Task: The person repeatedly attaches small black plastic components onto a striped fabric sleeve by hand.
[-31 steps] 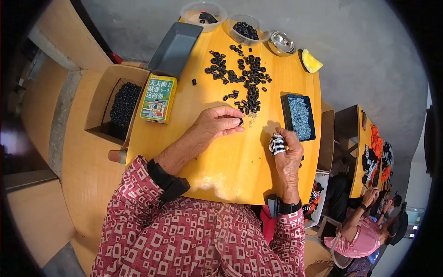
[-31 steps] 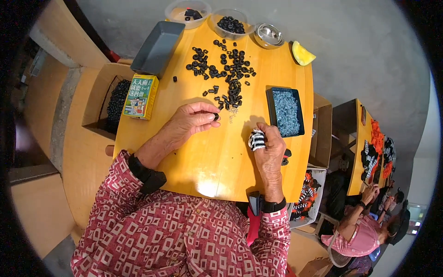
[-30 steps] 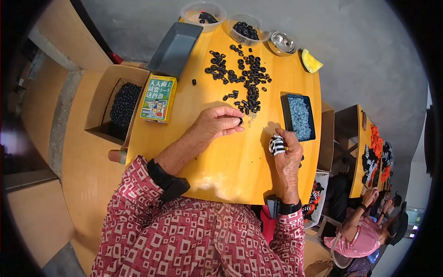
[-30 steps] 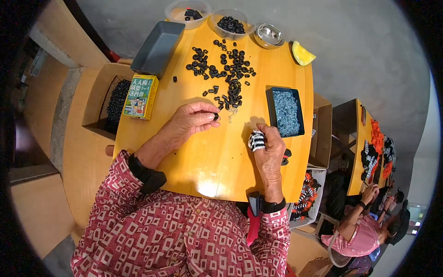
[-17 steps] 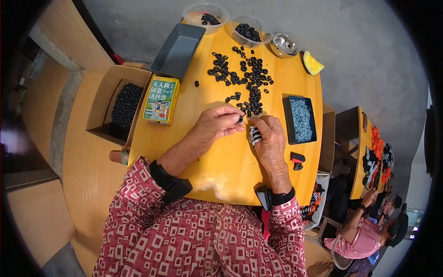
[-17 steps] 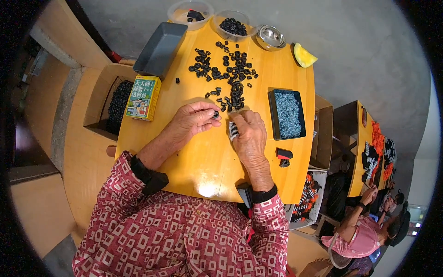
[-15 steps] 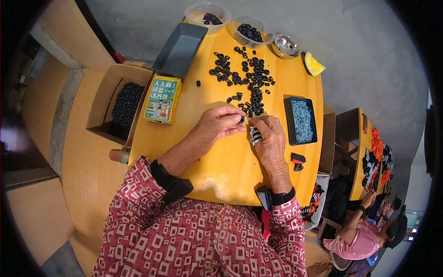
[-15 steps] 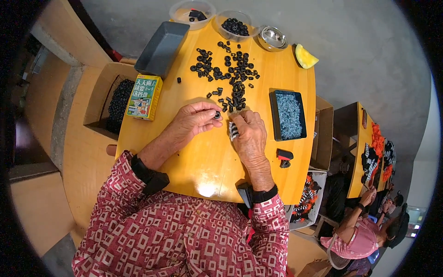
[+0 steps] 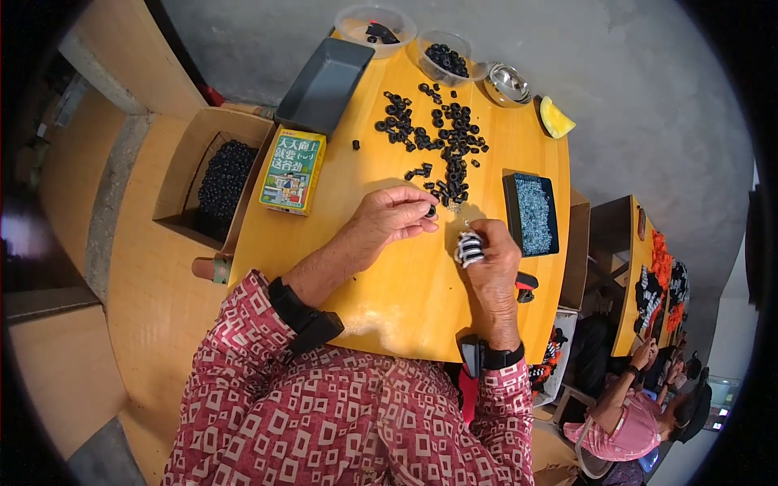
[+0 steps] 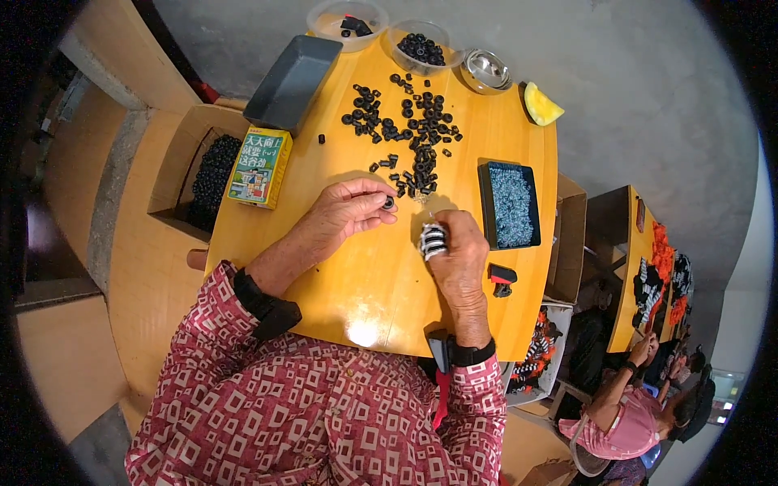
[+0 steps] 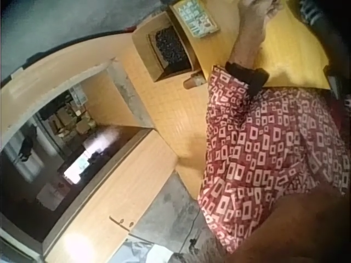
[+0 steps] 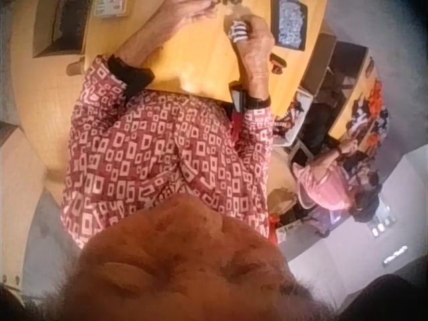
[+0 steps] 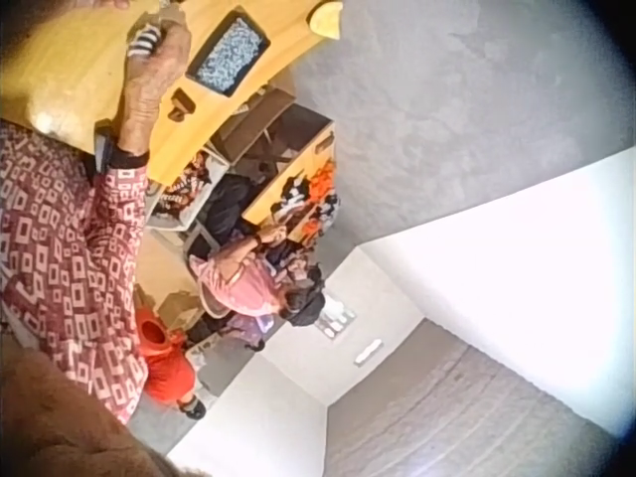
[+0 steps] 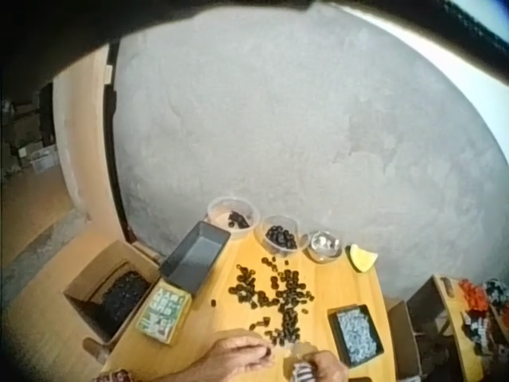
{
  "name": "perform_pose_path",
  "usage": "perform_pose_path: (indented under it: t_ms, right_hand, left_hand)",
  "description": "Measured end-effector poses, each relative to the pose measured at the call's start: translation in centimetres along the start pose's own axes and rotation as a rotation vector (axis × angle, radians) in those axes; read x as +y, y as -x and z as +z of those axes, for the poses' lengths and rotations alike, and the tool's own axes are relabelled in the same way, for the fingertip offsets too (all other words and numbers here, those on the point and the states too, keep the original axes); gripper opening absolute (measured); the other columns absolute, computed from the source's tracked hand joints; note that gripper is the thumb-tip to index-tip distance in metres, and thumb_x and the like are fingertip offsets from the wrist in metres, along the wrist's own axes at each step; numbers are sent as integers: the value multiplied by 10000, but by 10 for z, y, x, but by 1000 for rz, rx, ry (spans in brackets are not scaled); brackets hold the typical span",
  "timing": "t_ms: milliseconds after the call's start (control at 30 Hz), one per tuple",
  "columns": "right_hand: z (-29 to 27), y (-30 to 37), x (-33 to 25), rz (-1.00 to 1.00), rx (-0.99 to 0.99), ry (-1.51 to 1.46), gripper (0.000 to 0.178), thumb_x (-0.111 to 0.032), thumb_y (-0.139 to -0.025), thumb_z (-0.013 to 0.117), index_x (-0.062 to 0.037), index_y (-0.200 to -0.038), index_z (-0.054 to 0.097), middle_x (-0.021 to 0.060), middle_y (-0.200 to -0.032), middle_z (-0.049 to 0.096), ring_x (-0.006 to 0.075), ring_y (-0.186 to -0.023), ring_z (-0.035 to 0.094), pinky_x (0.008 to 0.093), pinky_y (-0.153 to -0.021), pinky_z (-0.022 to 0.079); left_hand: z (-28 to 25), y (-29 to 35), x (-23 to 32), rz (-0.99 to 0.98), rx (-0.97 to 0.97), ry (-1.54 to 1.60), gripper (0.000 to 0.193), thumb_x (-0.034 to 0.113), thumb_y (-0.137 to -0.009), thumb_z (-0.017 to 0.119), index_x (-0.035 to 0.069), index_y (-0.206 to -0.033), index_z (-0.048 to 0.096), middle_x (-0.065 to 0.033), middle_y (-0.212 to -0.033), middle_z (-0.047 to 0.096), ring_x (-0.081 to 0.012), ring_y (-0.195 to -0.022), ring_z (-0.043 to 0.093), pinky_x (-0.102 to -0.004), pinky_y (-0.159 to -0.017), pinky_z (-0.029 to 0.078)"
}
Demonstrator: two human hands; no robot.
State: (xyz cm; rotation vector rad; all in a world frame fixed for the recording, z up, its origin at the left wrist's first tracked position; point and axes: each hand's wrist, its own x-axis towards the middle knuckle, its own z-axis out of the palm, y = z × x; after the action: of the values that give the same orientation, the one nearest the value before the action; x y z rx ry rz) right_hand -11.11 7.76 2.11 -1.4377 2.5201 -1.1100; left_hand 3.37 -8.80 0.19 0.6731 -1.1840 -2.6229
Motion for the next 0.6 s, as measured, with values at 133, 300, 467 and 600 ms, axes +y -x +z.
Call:
perform_pose_path:
  t_ms: [133,300,467,600]
  right_hand:
    - [-23,-6,-22,-128,155,-81,227,58,-728,683,-3,-939,627,109,-886,636,252,-808,638,315,-732,513]
    - [-22,6,-21,-244,267,-119,227,28,-724,701,-1,-941,642,114,-887,653,262,-827,645,339,-752,518]
    - [-15,23,12,77,96,-73,245,100,-762,640,0,-983,672,128,-892,664,251,-809,667,328,-750,537]
    - [-14,31,19,77,47,-90,239,89,-779,639,5,-1001,665,127,-900,658,247,-818,667,321,-746,537]
  left_hand:
    - [0,-1,1,-7,15,-8,219,249,-996,595,107,-1154,648,-24,-1070,671,-135,-992,665,-283,-906,474]
    - [1,-1,1,-19,17,-19,207,229,-992,600,118,-1159,652,-28,-1072,681,-139,-986,665,-278,-896,476]
    - [4,-1,3,-17,31,-31,220,227,-990,596,103,-1163,651,-32,-1067,679,-148,-985,670,-282,-890,490]
    - [4,2,1,-29,37,-46,213,223,-992,593,104,-1159,651,-31,-1059,679,-141,-975,669,-274,-880,488]
